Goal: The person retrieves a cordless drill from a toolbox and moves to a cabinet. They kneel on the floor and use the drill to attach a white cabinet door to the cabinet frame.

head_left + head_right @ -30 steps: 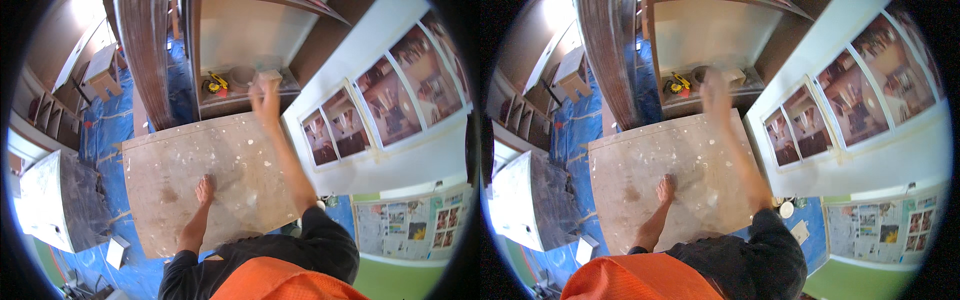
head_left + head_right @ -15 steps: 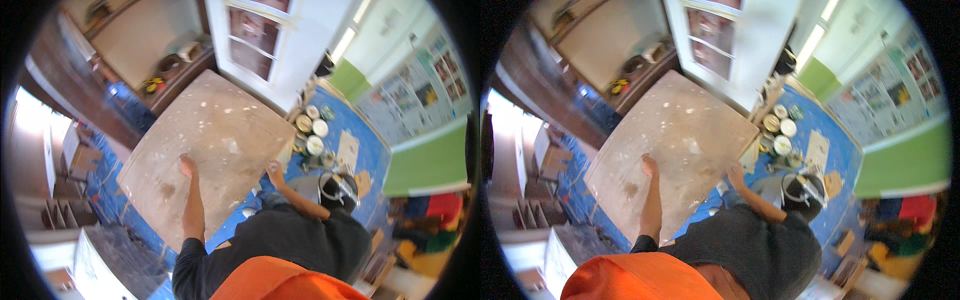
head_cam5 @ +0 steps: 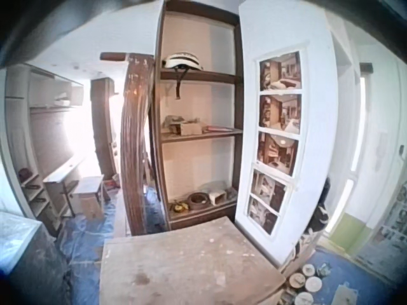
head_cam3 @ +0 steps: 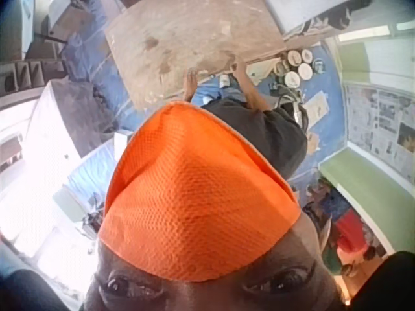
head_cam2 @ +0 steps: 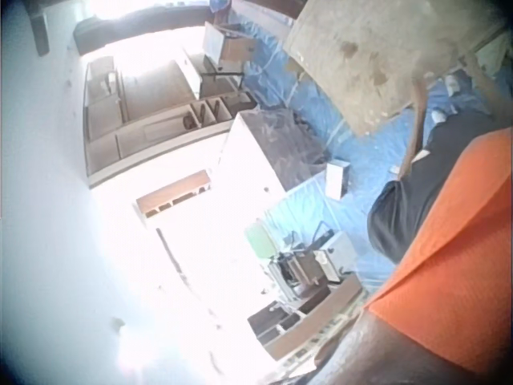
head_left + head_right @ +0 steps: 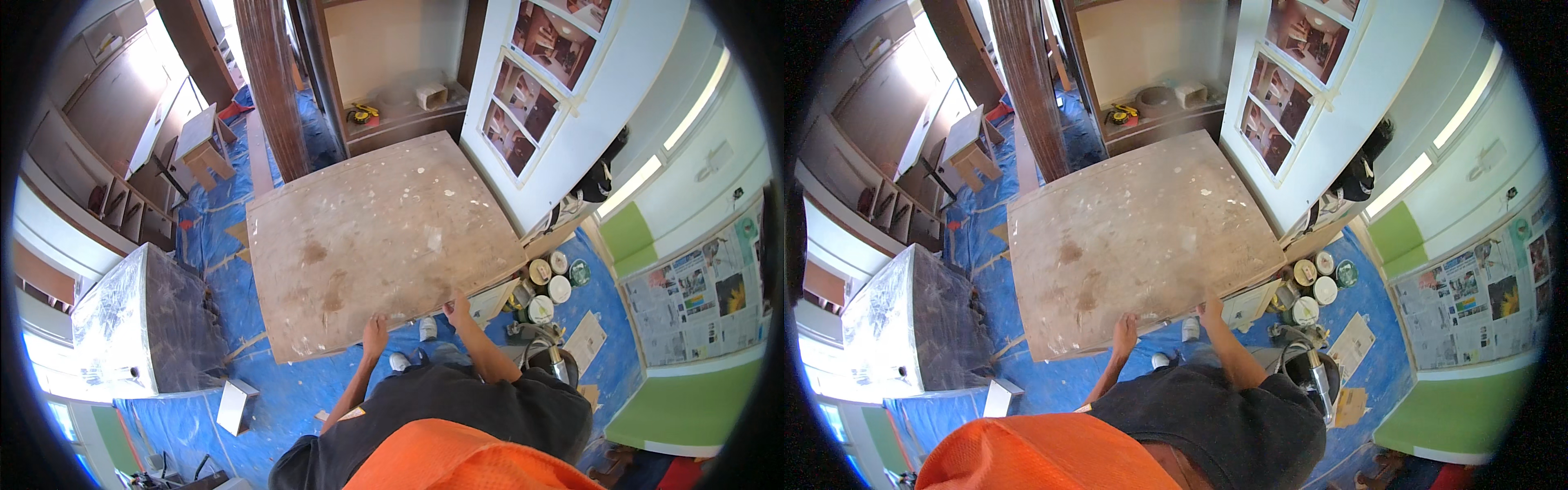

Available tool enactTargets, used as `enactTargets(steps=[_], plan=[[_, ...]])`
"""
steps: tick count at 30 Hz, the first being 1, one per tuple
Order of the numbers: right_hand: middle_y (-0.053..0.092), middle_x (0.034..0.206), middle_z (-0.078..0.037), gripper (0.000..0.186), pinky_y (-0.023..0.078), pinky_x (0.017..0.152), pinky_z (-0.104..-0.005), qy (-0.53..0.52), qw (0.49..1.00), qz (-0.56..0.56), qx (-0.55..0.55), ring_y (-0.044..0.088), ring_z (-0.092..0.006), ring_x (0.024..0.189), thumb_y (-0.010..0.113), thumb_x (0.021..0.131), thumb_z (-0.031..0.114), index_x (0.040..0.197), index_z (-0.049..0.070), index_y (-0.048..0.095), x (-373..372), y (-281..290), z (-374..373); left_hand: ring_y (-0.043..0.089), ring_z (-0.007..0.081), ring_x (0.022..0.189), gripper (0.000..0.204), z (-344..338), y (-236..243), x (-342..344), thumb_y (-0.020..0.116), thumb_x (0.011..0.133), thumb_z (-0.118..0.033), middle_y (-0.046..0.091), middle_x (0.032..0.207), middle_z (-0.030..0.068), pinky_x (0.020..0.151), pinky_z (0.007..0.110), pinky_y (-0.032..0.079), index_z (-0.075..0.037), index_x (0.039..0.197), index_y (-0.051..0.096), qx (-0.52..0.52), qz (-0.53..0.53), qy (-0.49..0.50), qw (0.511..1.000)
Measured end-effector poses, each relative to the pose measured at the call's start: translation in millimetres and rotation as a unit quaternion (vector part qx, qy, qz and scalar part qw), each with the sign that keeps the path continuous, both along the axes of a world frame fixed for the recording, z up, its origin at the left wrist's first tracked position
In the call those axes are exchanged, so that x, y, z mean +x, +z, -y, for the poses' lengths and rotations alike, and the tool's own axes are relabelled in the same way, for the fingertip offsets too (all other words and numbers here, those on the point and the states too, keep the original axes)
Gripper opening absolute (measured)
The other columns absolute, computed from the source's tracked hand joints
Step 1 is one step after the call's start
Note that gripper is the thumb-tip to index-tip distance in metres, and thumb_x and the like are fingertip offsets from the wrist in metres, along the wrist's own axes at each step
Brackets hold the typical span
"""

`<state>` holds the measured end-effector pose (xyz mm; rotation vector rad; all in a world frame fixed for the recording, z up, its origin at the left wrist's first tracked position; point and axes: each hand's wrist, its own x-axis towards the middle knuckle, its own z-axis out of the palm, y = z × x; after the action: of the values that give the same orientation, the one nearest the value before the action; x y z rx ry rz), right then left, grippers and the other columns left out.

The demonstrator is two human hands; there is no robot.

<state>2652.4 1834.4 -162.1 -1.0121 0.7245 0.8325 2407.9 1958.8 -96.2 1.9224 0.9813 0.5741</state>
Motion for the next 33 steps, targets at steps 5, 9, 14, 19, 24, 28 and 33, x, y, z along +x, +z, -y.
enactTargets(steps=[5,9,14,19,24,28,33], plan=[[0.052,0.086,-0.002,0.035,0.041,0.057,-0.0292,0.008,0.998,0.049,0.024,0.050,-0.0178,0.073,0.066,0.079,0.034,0.107,0.018,0.053,3.2,-3.5,3.5,0.061,0.0448,0.093,0.036,16.7,23.3,-36.5,0.039,0.098,-0.027,0.065,0.095,0.0249,0.080,0.050,0.047,-0.003,0.098,0.066,-0.016,-0.072,0.032,0.997],[0.050,0.076,0.002,0.031,0.034,0.043,-0.0211,0.004,0.992,0.092,0.085,0.046,-0.0137,0.060,0.063,0.080,0.049,0.093,0.021,0.056,3.5,-0.2,-5.0,0.063,0.0425,0.087,0.032,2.7,64.2,-28.9,0.041,0.098,-0.027,0.067,0.093,0.0219,0.075,0.050,0.048,-0.007,0.099,0.066,0.064,-0.031,0.030,0.997],[0.051,0.070,0.001,0.031,0.032,0.040,-0.0213,0.005,0.994,0.087,0.062,0.047,-0.0128,0.055,0.060,0.083,0.045,0.092,0.016,0.057,15.6,30.7,-11.2,0.064,0.0414,0.079,0.026,-8.6,116.7,-4.5,0.044,0.098,-0.024,0.067,0.085,0.0189,0.069,0.051,0.049,-0.010,0.098,0.065,0.102,-0.044,0.058,0.992],[0.059,0.078,-0.001,0.023,0.034,0.043,-0.0236,0.019,0.962,0.228,0.150,0.049,-0.0129,0.056,0.060,0.087,0.037,0.094,0.015,0.057,22.1,97.1,-24.1,0.063,0.0425,0.077,0.025,-21.2,150.9,13.6,0.044,0.098,-0.023,0.067,0.083,0.0202,0.066,0.051,0.048,-0.010,0.099,0.065,0.180,-0.001,0.056,0.982],[0.060,0.080,0.000,0.023,0.037,0.045,-0.0259,-0.003,0.959,0.263,0.103,0.051,-0.0115,0.058,0.059,0.090,0.036,0.099,0.015,0.055,27.9,151.7,-39.4,0.063,0.0440,0.076,0.029,-35.6,164.6,24.9,0.042,0.099,-0.026,0.066,0.084,0.0230,0.064,0.051,0.048,-0.006,0.102,0.063,0.242,-0.036,0.068,0.967],[0.058,0.075,0.000,0.024,0.045,0.052,-0.0288,0.040,0.929,0.343,0.137,0.056,-0.0129,0.062,0.059,0.090,0.038,0.098,0.015,0.056,35.4,172.7,-40.4,0.061,0.0457,0.070,0.034,-52.0,164.6,27.8,0.041,0.100,-0.029,0.063,0.078,0.0271,0.059,0.054,0.046,-0.002,0.097,0.061,0.251,-0.080,0.073,0.962],[0.062,0.077,-0.006,0.024,0.052,0.061,-0.0320,0.141,0.910,0.345,0.184,0.060,-0.0193,0.065,0.059,0.092,0.032,0.094,0.008,0.058,64.8,200.0,-50.6,0.062,0.0429,0.068,0.023,-82.9,181.0,48.4,0.049,0.095,-0.027,0.064,0.072,0.0230,0.059,0.051,0.047,-0.011,0.102,0.065,0.377,0.008,0.130,0.917]])
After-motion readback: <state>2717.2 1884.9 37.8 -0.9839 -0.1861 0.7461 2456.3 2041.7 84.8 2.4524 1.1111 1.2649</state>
